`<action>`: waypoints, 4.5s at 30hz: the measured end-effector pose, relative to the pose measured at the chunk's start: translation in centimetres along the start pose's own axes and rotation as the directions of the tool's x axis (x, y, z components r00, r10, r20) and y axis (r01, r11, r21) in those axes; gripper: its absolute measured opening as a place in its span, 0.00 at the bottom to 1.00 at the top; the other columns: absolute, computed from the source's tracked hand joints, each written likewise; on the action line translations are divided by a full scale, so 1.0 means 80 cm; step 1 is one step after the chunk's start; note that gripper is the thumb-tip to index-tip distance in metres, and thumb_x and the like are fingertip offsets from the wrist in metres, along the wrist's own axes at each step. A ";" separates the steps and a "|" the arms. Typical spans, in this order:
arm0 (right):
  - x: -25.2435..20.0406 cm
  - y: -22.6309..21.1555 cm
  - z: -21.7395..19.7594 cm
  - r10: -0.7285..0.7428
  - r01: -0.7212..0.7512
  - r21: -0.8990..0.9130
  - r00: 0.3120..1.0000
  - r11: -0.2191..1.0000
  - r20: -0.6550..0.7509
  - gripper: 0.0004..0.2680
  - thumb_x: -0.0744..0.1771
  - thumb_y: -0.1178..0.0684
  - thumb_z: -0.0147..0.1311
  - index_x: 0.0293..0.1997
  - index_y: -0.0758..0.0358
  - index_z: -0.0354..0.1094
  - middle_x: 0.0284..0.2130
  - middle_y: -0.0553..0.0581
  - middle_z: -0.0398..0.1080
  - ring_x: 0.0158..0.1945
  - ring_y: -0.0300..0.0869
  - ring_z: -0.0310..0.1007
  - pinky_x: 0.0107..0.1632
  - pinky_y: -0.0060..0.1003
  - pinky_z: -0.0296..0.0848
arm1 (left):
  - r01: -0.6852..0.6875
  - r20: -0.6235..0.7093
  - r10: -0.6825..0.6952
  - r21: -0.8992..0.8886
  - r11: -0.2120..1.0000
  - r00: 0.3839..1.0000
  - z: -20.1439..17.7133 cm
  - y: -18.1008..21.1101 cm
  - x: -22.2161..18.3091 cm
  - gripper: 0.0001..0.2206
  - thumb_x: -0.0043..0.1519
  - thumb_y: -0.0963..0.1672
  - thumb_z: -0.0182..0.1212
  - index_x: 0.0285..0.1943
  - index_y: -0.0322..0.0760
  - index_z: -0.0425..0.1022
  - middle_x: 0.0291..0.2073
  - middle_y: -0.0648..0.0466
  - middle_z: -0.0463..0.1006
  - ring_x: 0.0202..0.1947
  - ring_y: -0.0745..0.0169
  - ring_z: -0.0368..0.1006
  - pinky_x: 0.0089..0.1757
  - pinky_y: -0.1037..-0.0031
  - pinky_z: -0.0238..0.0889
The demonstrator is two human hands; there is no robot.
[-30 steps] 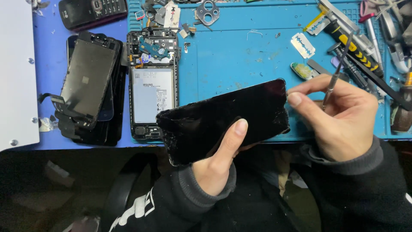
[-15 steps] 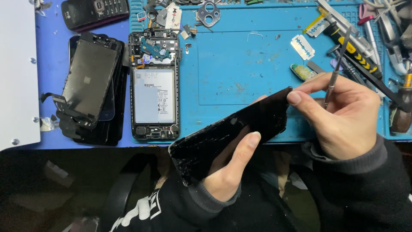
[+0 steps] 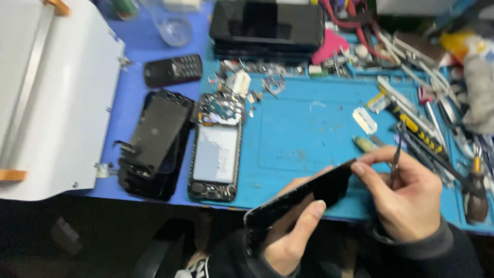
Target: The person holds a replacement phone display panel on a blue work mat and uses a small blade to scrape and peel old adhesive residue from its metal back along the edges, working around the panel's perimeter, then sets the panel down on the mat.
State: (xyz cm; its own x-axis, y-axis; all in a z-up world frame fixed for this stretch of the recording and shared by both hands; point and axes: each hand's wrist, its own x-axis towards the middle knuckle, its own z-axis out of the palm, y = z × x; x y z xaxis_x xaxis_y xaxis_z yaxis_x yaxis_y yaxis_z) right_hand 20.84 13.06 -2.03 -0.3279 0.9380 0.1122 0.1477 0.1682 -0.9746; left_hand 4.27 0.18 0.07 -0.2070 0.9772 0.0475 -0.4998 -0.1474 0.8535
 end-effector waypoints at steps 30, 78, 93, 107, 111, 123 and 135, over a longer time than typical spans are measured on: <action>-0.053 -0.027 -0.033 -0.698 0.640 -0.631 0.685 0.439 0.209 0.10 0.61 0.65 0.68 0.43 0.65 0.75 0.35 0.58 0.78 0.36 0.47 0.81 0.40 0.36 0.75 | -0.164 0.031 0.184 -0.322 0.932 0.983 -0.028 -0.014 0.010 0.57 0.49 0.48 0.81 0.81 0.36 0.36 0.73 0.33 0.61 0.75 0.43 0.60 0.71 0.54 0.53; -0.030 -0.035 -0.021 0.044 -0.036 -0.049 0.983 0.998 0.179 0.03 0.70 0.63 0.55 0.45 0.72 0.71 0.36 0.53 0.74 0.38 0.31 0.71 0.40 0.22 0.70 | -0.110 0.033 0.115 -0.110 0.988 0.993 -0.034 0.008 0.003 0.29 0.67 0.32 0.59 0.75 0.36 0.53 0.74 0.32 0.61 0.75 0.50 0.60 0.72 0.60 0.57; -0.033 -0.027 -0.027 0.027 0.011 -0.174 0.976 0.985 0.215 0.03 0.66 0.64 0.59 0.41 0.72 0.71 0.35 0.54 0.72 0.35 0.31 0.69 0.33 0.22 0.68 | -0.152 0.129 0.161 -0.081 0.985 0.978 -0.036 -0.005 -0.013 0.25 0.70 0.30 0.55 0.71 0.39 0.55 0.74 0.31 0.61 0.78 0.45 0.57 0.72 0.60 0.58; -0.039 -0.025 -0.023 0.067 -0.060 -0.040 0.974 0.997 0.216 0.03 0.67 0.65 0.56 0.43 0.73 0.71 0.37 0.57 0.74 0.41 0.34 0.73 0.41 0.25 0.74 | -0.105 0.051 0.107 -0.039 0.994 0.993 -0.038 0.016 -0.004 0.29 0.65 0.33 0.61 0.74 0.32 0.53 0.73 0.31 0.65 0.75 0.48 0.64 0.72 0.58 0.60; -0.033 -0.032 -0.025 0.126 -0.108 -0.104 0.975 0.989 0.185 0.05 0.67 0.64 0.55 0.45 0.73 0.72 0.40 0.58 0.78 0.42 0.36 0.77 0.45 0.27 0.76 | -0.037 0.073 0.042 -0.060 0.998 0.996 -0.037 0.025 -0.003 0.28 0.65 0.34 0.60 0.73 0.32 0.53 0.74 0.33 0.64 0.72 0.48 0.65 0.70 0.58 0.61; -0.015 0.019 -0.036 0.278 -0.276 -0.040 0.957 0.960 0.078 0.07 0.66 0.60 0.58 0.47 0.71 0.73 0.35 0.56 0.77 0.35 0.35 0.72 0.37 0.28 0.70 | 0.122 0.211 -0.094 -0.125 0.985 0.973 -0.043 0.019 0.005 0.33 0.65 0.37 0.54 0.80 0.30 0.45 0.72 0.37 0.64 0.72 0.51 0.62 0.70 0.61 0.54; -0.012 0.019 -0.039 0.199 -0.204 0.019 0.970 0.979 0.141 0.14 0.66 0.61 0.55 0.58 0.72 0.69 0.32 0.53 0.77 0.36 0.31 0.73 0.42 0.22 0.69 | -0.215 0.163 0.182 0.218 0.952 0.970 -0.039 -0.002 0.002 0.42 0.64 0.37 0.63 0.82 0.30 0.35 0.75 0.34 0.63 0.80 0.51 0.55 0.76 0.62 0.43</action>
State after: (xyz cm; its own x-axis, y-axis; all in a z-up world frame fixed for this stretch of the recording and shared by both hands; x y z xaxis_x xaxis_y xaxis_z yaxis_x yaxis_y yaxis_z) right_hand 24.32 13.35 -3.00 -0.4201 0.9005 -0.1125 0.1932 -0.0324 -0.9806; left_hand 1.66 -0.11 -1.69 -0.1550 0.9457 0.2858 -0.2481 -0.3173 0.9153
